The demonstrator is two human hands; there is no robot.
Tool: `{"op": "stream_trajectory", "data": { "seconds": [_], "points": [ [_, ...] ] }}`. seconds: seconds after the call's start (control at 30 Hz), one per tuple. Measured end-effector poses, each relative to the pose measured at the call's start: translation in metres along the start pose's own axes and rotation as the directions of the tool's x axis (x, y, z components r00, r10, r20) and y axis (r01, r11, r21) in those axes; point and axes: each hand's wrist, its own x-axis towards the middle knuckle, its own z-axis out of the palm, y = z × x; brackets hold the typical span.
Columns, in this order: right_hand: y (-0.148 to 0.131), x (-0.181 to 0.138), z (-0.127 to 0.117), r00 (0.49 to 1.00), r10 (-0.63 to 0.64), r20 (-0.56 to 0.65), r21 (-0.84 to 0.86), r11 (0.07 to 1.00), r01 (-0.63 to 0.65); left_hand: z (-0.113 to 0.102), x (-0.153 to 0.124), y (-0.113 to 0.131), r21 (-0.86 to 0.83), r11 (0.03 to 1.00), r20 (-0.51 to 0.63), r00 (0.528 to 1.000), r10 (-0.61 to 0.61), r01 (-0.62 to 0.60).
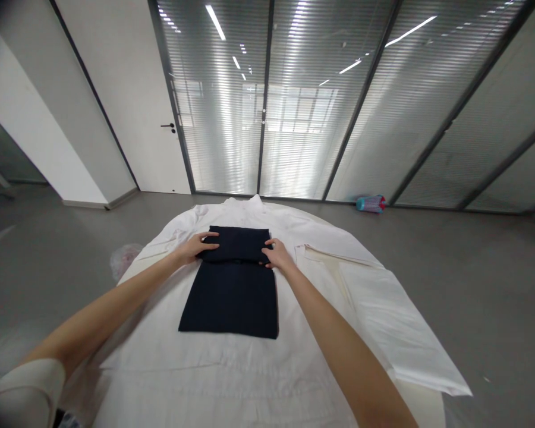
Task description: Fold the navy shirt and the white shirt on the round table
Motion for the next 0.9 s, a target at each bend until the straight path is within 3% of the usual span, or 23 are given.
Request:
{"op": "stream_trajectory", "data": {
  "seconds": [0.13,0.27,0.4,0.5,0.6,0.67,0.7,0.8,0.9],
  "points": [
    [-0.001,0.003,-0.003,0.996,-0.069,-0.061,-0.08,0.995,0.064,0.003,0.0,-0.001,-0.006,0.994,-0.029,0.993,0.113,-0.113],
    [0.003,0.003,-0.007,0.95,-0.296,-0.097,-0.379,0.894,0.239,0.01,-0.001,-0.009,-0.031,0.985,-0.064,0.984,0.166,-0.168],
    [0.004,0.0,-0.006,0.953,-0.292,-0.08,-0.453,0.862,0.226,0.013,-0.002,-0.015,-0.044,0.987,-0.057,0.986,0.154,-0.156],
    [0.002,-0.007,-0.004,0.948,-0.311,-0.069,-0.632,0.749,0.2,0.013,-0.005,-0.012,0.216,0.946,-0.09,0.96,0.266,-0.242],
    [-0.003,-0.016,-0.002,0.896,-0.431,-0.108,-0.802,0.571,0.178,0.016,-0.01,-0.004,0.626,0.726,-0.183,0.852,0.491,-0.284],
    [-0.01,-0.016,0.003,0.835,-0.539,-0.109,-0.833,0.508,0.219,0.022,-0.011,0.003,0.766,0.556,-0.119,0.779,0.615,-0.322],
    [-0.014,-0.014,0.008,0.81,-0.581,-0.079,-0.83,0.489,0.269,0.025,-0.011,0.006,0.785,0.496,-0.041,0.767,0.64,-0.372],
    [-0.023,-0.002,0.024,0.768,-0.635,0.084,-0.787,0.43,0.442,0.036,-0.004,0.007,0.73,0.425,0.232,0.778,0.583,-0.536],
    [-0.018,0.014,0.04,0.812,-0.543,0.215,-0.786,0.398,0.473,0.041,0.01,-0.004,0.706,0.424,0.355,0.801,0.482,-0.568]
  ]
}}
